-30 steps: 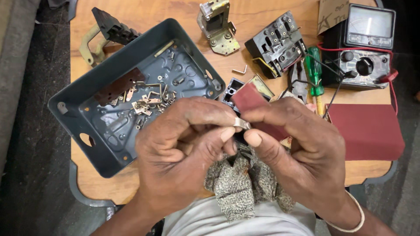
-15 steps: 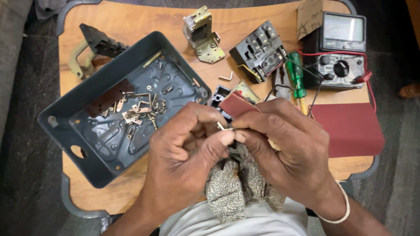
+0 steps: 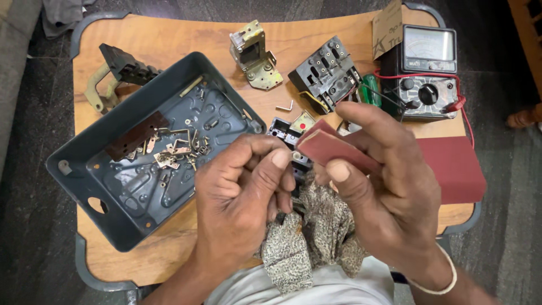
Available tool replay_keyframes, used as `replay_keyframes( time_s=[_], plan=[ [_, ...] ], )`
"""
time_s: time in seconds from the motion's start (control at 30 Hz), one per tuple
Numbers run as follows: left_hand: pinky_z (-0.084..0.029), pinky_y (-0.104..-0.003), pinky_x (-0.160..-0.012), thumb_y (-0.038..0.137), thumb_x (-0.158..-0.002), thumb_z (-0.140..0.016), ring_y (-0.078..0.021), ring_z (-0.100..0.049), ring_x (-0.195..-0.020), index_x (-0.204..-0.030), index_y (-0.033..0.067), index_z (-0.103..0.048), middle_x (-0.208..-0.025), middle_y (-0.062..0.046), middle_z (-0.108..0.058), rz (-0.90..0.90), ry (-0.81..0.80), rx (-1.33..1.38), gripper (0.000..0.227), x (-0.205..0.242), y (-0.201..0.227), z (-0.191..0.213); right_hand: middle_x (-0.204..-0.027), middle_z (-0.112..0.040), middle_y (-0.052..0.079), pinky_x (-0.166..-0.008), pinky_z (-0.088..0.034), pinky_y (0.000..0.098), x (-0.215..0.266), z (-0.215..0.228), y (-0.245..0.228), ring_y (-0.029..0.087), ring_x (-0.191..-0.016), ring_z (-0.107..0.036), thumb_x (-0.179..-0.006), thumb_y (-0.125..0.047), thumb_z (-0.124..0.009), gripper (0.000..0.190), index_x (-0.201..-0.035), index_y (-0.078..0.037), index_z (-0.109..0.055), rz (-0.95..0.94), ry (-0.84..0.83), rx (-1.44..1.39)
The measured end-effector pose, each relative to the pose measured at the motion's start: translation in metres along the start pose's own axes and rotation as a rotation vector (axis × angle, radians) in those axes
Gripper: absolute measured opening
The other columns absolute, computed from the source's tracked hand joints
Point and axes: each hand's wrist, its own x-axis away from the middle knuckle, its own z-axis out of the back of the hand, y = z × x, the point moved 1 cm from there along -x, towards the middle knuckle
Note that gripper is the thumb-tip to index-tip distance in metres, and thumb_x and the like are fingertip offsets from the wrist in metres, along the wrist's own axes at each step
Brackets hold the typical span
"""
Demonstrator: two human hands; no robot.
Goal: The person picks up a small metal electrical contact and uses a piece of sandpaper to sand its surface by hand, working over a cloth on a table surrounded by various electrical components and a multimeter.
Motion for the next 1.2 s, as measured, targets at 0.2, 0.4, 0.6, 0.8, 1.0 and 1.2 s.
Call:
replay_keyframes(
  time_s=[0.2,0.4,0.6,0.8,1.0,1.2],
  plan=[
    [-0.041,-0.02,-0.05,0.014,-0.102,-0.061,-0.0046,-0.054,-0.058,-0.109,-0.0017,-0.068,-0.074,-0.001,-0.063,-0.083,0.045,0.078,0.019,0.006,-0.011,-0.006,-0.093,-0.07,0.007,-0.067,-0.056,0.0208,0.015,-0.015,0.02,0.007,-0.075,-0.064,-0.107,-0.014,-0.057,0.034,-0.136,0.003,-0.054,-0.158,-0.063,-0.13],
    [-0.044,-0.021,-0.056,0.014,-0.107,-0.059,-0.0052,-0.053,-0.065,-0.104,0.0001,-0.062,-0.078,-0.001,-0.061,-0.148,0.032,0.1,0.015,0.013,-0.025,-0.011,-0.08,-0.065,0.001,-0.051,-0.046,0.0176,0.007,-0.022,0.016,0.003,-0.061,-0.056,-0.108,-0.016,-0.054,0.042,-0.145,0.002,-0.043,-0.202,-0.071,-0.212],
    [-0.043,-0.022,-0.053,0.013,-0.105,-0.06,-0.0061,-0.052,-0.061,-0.102,0.0008,-0.06,-0.074,-0.001,-0.059,-0.158,0.071,0.185,0.013,0.013,-0.026,-0.011,-0.071,-0.061,-0.002,-0.048,-0.042,0.0186,0.004,-0.026,0.005,0.002,-0.058,-0.052,-0.106,-0.015,-0.055,0.048,-0.151,0.0,-0.047,-0.211,-0.088,-0.128],
    [-0.042,-0.021,-0.054,0.014,-0.106,-0.059,-0.0062,-0.052,-0.062,-0.1,0.0013,-0.061,-0.074,-0.002,-0.061,-0.15,0.029,0.159,0.015,0.014,-0.028,-0.014,-0.073,-0.06,-0.003,-0.048,-0.04,0.0181,0.001,-0.027,0.008,0.001,-0.057,-0.049,-0.107,-0.017,-0.056,0.047,-0.151,-0.003,-0.047,-0.202,-0.056,-0.092],
    [-0.039,-0.021,-0.048,0.014,-0.104,-0.061,-0.0053,-0.047,-0.055,-0.096,0.0011,-0.061,-0.068,-0.001,-0.055,-0.037,0.088,0.244,0.015,0.008,-0.033,-0.006,-0.072,-0.059,-0.004,-0.048,-0.04,0.0181,0.004,-0.032,0.01,0.001,-0.057,-0.048,-0.105,-0.019,-0.056,0.048,-0.151,-0.004,-0.047,-0.259,-0.071,-0.097],
    [-0.04,-0.022,-0.047,0.015,-0.103,-0.062,-0.006,-0.048,-0.054,-0.094,0.0001,-0.062,-0.067,-0.001,-0.057,-0.018,0.093,0.205,0.017,0.009,-0.025,-0.004,-0.074,-0.06,-0.005,-0.049,-0.042,0.0176,0.007,-0.033,0.006,0.001,-0.058,-0.05,-0.107,-0.02,-0.054,0.048,-0.151,-0.004,-0.045,-0.225,-0.074,-0.09]
  ],
)
